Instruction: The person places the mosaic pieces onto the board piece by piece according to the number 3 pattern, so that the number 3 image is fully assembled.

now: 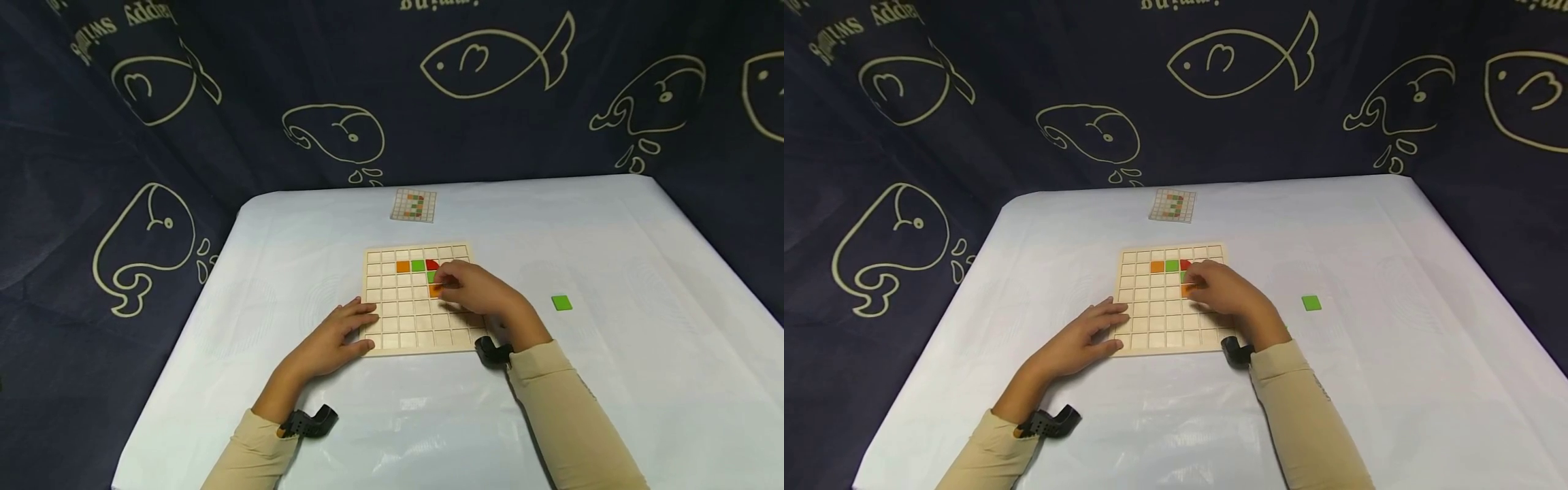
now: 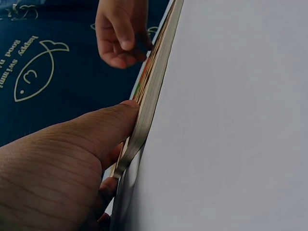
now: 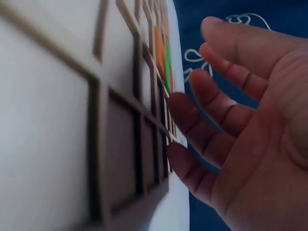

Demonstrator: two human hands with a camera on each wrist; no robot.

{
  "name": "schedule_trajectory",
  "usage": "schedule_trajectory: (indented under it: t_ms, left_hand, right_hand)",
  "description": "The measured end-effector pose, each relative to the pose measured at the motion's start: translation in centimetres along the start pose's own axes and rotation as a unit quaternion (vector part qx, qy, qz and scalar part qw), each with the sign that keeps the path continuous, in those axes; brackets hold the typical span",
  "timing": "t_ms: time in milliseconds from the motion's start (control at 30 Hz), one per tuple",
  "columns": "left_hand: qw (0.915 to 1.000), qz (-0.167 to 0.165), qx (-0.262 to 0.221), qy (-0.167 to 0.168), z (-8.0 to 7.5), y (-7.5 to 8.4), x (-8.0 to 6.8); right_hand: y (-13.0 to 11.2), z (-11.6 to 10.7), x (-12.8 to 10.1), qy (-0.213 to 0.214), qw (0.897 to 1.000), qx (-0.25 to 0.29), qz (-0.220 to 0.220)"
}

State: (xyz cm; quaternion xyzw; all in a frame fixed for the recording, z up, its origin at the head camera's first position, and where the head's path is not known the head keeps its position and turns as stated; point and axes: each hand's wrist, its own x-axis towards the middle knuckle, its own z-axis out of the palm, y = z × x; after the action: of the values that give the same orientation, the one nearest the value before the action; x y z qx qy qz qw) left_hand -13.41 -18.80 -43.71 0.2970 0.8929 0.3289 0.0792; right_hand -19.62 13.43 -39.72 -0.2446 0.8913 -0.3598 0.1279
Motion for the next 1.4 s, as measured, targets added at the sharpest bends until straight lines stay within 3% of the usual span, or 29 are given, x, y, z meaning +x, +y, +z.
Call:
schedule_trajectory:
  t_ms: [267, 600, 1033, 1400]
  left_hand:
    - [1.0, 0.002, -0.001, 0.002, -0.2, 0.0, 0.0]
    - [1.0, 0.004, -0.001, 0.007, 0.0, -0.1, -0.4]
    - [0.9999, 0.013, 0.0, 0.005, -0.1, -0.2, -0.2]
    - [0.9999, 0.011, -0.007, 0.005, -0.1, 0.0, -0.2]
  right_hand:
    - [1.1, -2.2, -2.3, 0.035, 0.999, 0.009, 0.034]
    - [4.2, -3.7, -5.9, 0.053, 0.995, -0.034, 0.072]
    - [5.4, -3.6, -6.8, 0.037, 0.995, -0.033, 0.092]
    - [5.8, -3.4, -7.1, 0.028, 0.996, -0.039, 0.075]
